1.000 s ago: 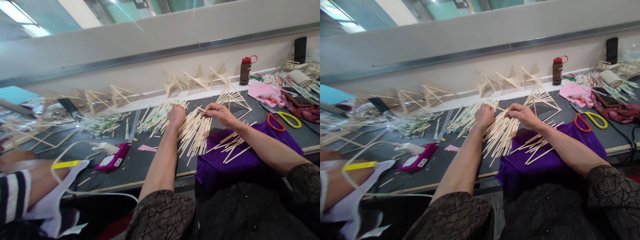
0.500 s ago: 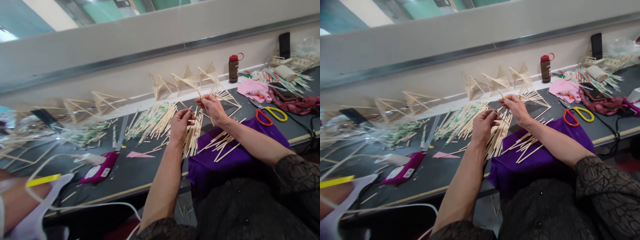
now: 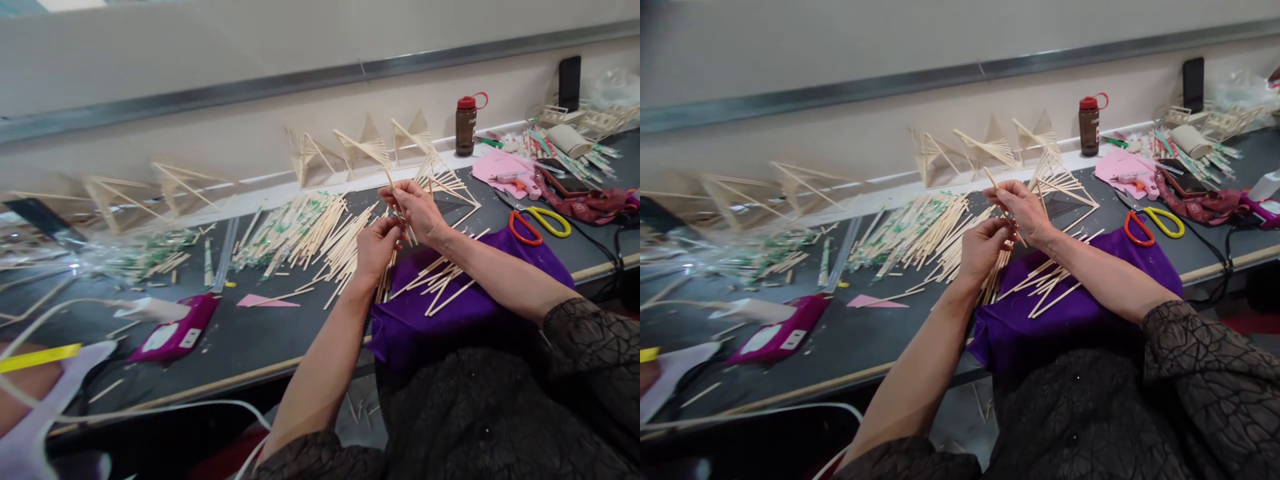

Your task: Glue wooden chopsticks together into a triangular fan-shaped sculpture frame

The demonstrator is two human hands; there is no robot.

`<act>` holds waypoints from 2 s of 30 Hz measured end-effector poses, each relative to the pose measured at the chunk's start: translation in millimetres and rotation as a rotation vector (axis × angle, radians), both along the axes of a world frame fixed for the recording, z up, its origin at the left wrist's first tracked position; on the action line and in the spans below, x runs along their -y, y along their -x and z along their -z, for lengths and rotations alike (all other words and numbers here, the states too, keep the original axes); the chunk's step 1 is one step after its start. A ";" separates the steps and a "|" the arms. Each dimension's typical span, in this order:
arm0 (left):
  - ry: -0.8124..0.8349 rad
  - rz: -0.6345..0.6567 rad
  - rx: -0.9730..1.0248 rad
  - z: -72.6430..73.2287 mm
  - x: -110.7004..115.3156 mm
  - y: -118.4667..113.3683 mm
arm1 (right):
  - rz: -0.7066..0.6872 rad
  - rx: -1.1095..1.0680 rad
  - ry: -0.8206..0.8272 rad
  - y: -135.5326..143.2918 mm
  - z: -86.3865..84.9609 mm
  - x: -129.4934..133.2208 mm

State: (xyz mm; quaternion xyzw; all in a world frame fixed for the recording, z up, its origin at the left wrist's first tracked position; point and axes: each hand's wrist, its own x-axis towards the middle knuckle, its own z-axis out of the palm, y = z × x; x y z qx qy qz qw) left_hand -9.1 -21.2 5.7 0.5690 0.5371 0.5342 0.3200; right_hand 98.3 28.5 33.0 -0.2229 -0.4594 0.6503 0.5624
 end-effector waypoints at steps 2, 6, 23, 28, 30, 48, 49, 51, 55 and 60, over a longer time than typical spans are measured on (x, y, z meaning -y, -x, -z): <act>-0.009 -0.013 -0.001 1.1 -0.5 -0.7 | -0.022 -0.029 -0.001 0.5 -0.5 1.5; -0.025 -0.030 -0.004 1.8 -2.1 -2.8 | -0.037 -0.009 0.001 -0.1 -2.4 5.3; -0.056 -0.027 -0.138 3.1 -6.3 -4.9 | -0.029 0.020 -0.043 -6.5 0.8 2.1; -0.117 -0.037 -0.243 0.7 -7.0 -4.1 | -0.016 0.043 -0.022 -7.6 -0.8 3.4; -0.167 -0.064 -0.299 -3.0 -3.4 -4.7 | -0.019 0.039 -0.026 -9.3 -2.3 3.7; -0.033 0.425 -0.959 -18.7 25.6 -18.6 | -0.173 0.198 -0.233 -35.0 -17.0 -5.7; -0.020 0.440 -0.987 -18.4 26.8 -23.6 | -0.169 0.214 -0.241 -36.1 -17.8 -6.1; 0.001 0.462 -1.019 -19.9 28.8 -29.1 | -0.170 0.236 -0.245 -37.1 -18.4 -5.9; 0.106 0.262 -1.059 -29.7 22.9 -9.1 | -0.201 0.240 -0.241 -34.1 -15.1 -3.3; 0.290 -0.192 -1.139 -28.7 -2.1 48.8 | -0.250 0.251 -0.262 -30.3 -11.3 -0.2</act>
